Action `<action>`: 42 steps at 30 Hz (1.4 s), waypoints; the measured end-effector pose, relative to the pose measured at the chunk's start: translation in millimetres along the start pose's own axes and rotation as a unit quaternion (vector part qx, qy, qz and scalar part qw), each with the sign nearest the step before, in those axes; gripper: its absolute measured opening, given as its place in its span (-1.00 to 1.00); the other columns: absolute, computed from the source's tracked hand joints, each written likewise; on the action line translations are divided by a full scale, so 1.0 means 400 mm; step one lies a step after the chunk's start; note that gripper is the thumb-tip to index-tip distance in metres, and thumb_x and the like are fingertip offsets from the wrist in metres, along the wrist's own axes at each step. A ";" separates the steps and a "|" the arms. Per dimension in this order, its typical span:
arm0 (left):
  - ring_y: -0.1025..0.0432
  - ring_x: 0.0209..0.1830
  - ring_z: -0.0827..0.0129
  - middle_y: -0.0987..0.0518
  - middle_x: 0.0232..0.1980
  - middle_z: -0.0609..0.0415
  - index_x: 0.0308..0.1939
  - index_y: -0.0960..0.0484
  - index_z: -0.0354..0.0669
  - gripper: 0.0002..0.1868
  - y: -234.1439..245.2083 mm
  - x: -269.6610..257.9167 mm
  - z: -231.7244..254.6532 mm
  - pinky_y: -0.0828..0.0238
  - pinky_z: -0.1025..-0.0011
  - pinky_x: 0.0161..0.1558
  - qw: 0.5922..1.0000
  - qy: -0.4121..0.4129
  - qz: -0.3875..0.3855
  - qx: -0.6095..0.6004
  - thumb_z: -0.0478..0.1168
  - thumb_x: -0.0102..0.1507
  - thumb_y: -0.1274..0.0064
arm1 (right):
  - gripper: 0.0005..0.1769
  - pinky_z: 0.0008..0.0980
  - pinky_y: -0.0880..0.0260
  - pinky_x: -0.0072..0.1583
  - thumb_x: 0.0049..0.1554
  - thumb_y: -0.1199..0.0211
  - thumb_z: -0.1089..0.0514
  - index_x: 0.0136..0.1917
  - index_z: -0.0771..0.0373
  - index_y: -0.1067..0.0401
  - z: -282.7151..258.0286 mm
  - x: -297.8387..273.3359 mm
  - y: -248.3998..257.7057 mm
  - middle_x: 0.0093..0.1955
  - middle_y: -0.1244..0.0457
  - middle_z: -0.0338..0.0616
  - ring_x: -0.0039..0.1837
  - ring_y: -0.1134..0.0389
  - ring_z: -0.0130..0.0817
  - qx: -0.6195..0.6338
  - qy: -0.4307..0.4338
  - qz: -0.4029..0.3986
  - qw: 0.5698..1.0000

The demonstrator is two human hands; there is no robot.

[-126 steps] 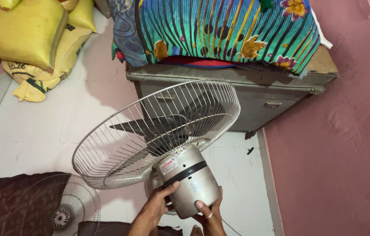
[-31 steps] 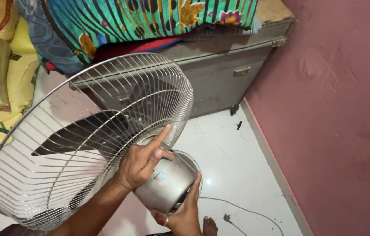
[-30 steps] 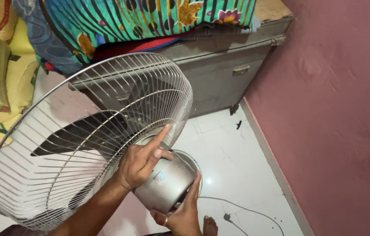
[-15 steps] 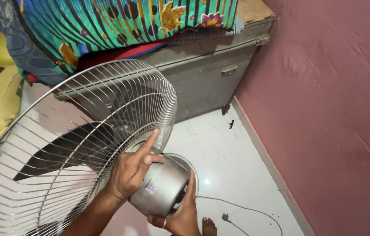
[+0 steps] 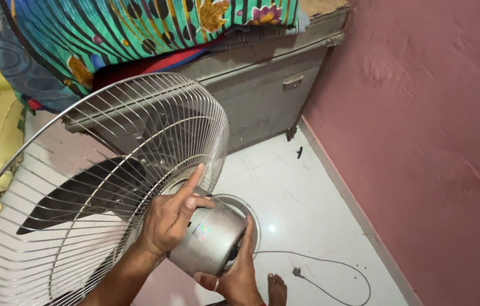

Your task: The person uses a screwdriver to adjust the internal wiring of a standing fan's motor housing. They repeatedly remove and reattach the motor cover, manipulate wires, and tighten screws to complete the repair.

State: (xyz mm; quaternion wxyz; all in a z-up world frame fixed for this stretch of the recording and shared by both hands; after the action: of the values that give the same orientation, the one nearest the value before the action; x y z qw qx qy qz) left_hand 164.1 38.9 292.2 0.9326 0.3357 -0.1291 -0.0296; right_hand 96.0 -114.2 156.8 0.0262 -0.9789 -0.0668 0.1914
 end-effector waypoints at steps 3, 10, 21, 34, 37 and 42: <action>-0.65 -0.48 0.30 -0.79 -0.26 0.11 0.49 -0.27 -0.26 -0.36 0.002 -0.005 0.000 -0.56 0.39 -0.35 1.000 -0.001 -0.001 0.000 0.02 0.41 0.32 | 0.77 -0.22 -0.23 0.46 -0.47 -0.69 0.23 0.64 0.12 0.56 -0.014 -0.012 -0.002 0.54 -0.04 0.03 0.54 -0.15 -0.12 0.062 0.033 -0.034 0.997; -0.70 -0.25 0.24 -0.79 -0.27 0.06 0.48 -0.28 -0.26 -0.37 -0.006 -0.004 -0.011 -0.60 0.38 -0.20 1.000 0.002 -0.009 -0.004 0.01 0.41 0.37 | 0.80 -0.23 -0.19 0.46 -0.53 -0.71 0.13 0.64 0.16 0.53 -0.001 -0.011 0.009 0.53 -0.02 0.05 0.52 -0.15 -0.07 -0.027 0.064 0.008 0.998; -0.71 -0.12 0.23 -0.78 -0.27 0.03 0.43 -0.36 -0.31 -0.41 -0.013 -0.005 -0.010 -0.60 0.36 0.01 1.000 -0.031 0.004 0.003 -0.02 0.45 0.39 | 0.72 -0.16 -0.07 0.52 -0.44 -0.67 0.09 0.63 0.37 0.52 -0.008 -0.022 0.007 0.52 -0.04 0.14 0.55 -0.12 -0.01 -0.093 0.149 0.010 0.984; -0.70 -0.04 0.24 -0.79 -0.26 -0.01 0.32 -0.47 -0.39 -0.44 -0.014 -0.009 -0.014 -0.60 0.37 0.02 1.000 -0.012 0.003 -0.019 -0.04 0.44 0.35 | 0.78 -0.17 -0.12 0.51 -0.47 -0.67 0.08 0.63 0.30 0.58 -0.013 -0.030 0.001 0.48 0.03 0.11 0.53 -0.10 -0.03 -0.085 0.075 0.019 0.993; -0.70 -0.04 0.24 -0.78 -0.26 -0.03 0.30 -0.50 -0.39 -0.44 -0.021 -0.010 -0.017 -0.59 0.37 0.03 1.000 0.005 0.003 -0.022 -0.05 0.45 0.36 | 0.76 -0.15 -0.14 0.50 -0.46 -0.66 0.07 0.64 0.33 0.54 -0.024 -0.040 0.006 0.50 0.02 0.13 0.53 -0.12 -0.01 -0.054 0.115 0.023 0.992; -0.71 -0.05 0.25 -0.79 -0.26 -0.04 0.26 -0.54 -0.38 -0.44 -0.018 -0.008 -0.023 -0.61 0.38 0.03 0.999 0.008 0.005 -0.032 -0.04 0.45 0.37 | 0.76 -0.15 -0.12 0.51 -0.43 -0.68 0.03 0.64 0.36 0.55 -0.034 -0.043 0.002 0.52 0.04 0.15 0.55 -0.09 0.00 -0.065 0.128 0.019 0.989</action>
State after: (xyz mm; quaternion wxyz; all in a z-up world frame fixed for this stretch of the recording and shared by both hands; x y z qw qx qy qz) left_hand 163.7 39.5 280.1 0.9439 0.3056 -0.1223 -0.0262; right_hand 85.3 -117.6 175.6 -0.0329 -0.9960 -0.0563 0.0605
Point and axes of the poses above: each hand's wrist, its own x-axis towards the middle knuckle, its own y-axis out of the back of the hand, z = x × y, the point moved 7 cm from there along x, towards the middle knuckle
